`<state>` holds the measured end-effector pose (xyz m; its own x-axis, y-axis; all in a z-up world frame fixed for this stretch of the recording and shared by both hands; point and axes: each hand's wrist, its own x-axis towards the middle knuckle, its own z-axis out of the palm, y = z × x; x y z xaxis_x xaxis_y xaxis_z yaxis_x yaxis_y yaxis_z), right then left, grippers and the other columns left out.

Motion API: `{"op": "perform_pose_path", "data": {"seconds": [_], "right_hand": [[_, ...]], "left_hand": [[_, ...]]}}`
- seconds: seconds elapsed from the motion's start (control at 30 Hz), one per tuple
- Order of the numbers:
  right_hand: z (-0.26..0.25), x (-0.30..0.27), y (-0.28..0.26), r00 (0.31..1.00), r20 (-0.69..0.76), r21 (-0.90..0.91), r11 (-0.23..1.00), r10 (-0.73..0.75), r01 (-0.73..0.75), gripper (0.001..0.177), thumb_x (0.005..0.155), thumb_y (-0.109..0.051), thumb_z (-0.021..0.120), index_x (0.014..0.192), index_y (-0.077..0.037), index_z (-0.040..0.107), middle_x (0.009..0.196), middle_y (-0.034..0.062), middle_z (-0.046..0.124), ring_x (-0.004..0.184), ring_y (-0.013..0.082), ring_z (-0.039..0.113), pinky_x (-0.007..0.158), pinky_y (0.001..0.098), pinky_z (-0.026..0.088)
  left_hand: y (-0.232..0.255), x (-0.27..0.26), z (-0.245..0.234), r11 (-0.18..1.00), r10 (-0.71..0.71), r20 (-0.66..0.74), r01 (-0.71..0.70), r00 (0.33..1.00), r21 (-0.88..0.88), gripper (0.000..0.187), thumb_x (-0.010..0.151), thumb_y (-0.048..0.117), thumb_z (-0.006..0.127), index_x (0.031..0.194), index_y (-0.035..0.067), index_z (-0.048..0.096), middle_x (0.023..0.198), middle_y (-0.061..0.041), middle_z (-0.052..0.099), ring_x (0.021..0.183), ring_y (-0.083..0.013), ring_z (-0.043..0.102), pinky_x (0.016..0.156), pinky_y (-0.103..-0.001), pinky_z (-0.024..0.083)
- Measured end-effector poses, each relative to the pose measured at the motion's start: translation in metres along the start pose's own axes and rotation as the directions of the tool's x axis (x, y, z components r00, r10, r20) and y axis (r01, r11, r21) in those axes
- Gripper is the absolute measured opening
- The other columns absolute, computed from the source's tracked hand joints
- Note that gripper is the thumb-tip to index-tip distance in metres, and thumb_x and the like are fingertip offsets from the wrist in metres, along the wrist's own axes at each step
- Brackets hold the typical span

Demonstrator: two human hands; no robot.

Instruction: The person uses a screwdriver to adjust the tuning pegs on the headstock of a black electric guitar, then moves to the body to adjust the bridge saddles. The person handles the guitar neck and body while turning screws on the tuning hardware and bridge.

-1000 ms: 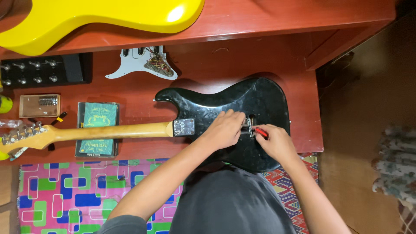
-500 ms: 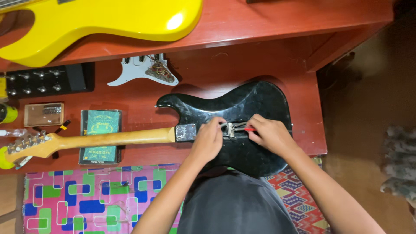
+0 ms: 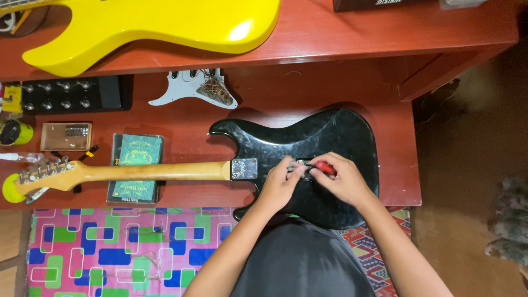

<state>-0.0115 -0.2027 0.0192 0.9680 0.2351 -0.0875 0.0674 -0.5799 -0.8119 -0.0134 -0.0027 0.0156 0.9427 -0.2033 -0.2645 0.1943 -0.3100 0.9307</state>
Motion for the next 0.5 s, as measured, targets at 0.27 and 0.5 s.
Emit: {"op": "perform_pose_path", "data": {"seconds": [0.27,0.5], "right_hand": [[-0.003,0.019,0.002,0.968,0.234,-0.66,0.715,-0.096,0.23,0.019,0.089,-0.028,0.068,0.107,-0.019,0.07,0.087,-0.0004,0.067,0.075,0.0236,0.072,0.069,0.0366,0.058],[0.007,0.023,0.034,0.874,0.243,-0.614,0.63,-0.422,0.475,0.025,0.096,-0.04,0.06,0.105,-0.017,0.064,0.091,-0.001,0.062,0.079,0.0179,0.069,0.066,0.0304,0.056]], "left_hand": [[-0.05,0.004,0.002,0.789,-0.132,-0.095,0.046,0.987,-0.612,0.017,0.103,0.021,0.065,0.093,0.007,0.058,0.067,-0.002,0.055,0.064,-0.0116,0.062,0.067,-0.023,0.054],[-0.008,-0.007,-0.014,0.493,-0.329,0.049,0.216,0.943,-0.843,0.028,0.104,0.019,0.064,0.082,0.015,0.048,0.076,0.006,0.041,0.053,0.0004,0.034,0.047,-0.014,0.029]]}}
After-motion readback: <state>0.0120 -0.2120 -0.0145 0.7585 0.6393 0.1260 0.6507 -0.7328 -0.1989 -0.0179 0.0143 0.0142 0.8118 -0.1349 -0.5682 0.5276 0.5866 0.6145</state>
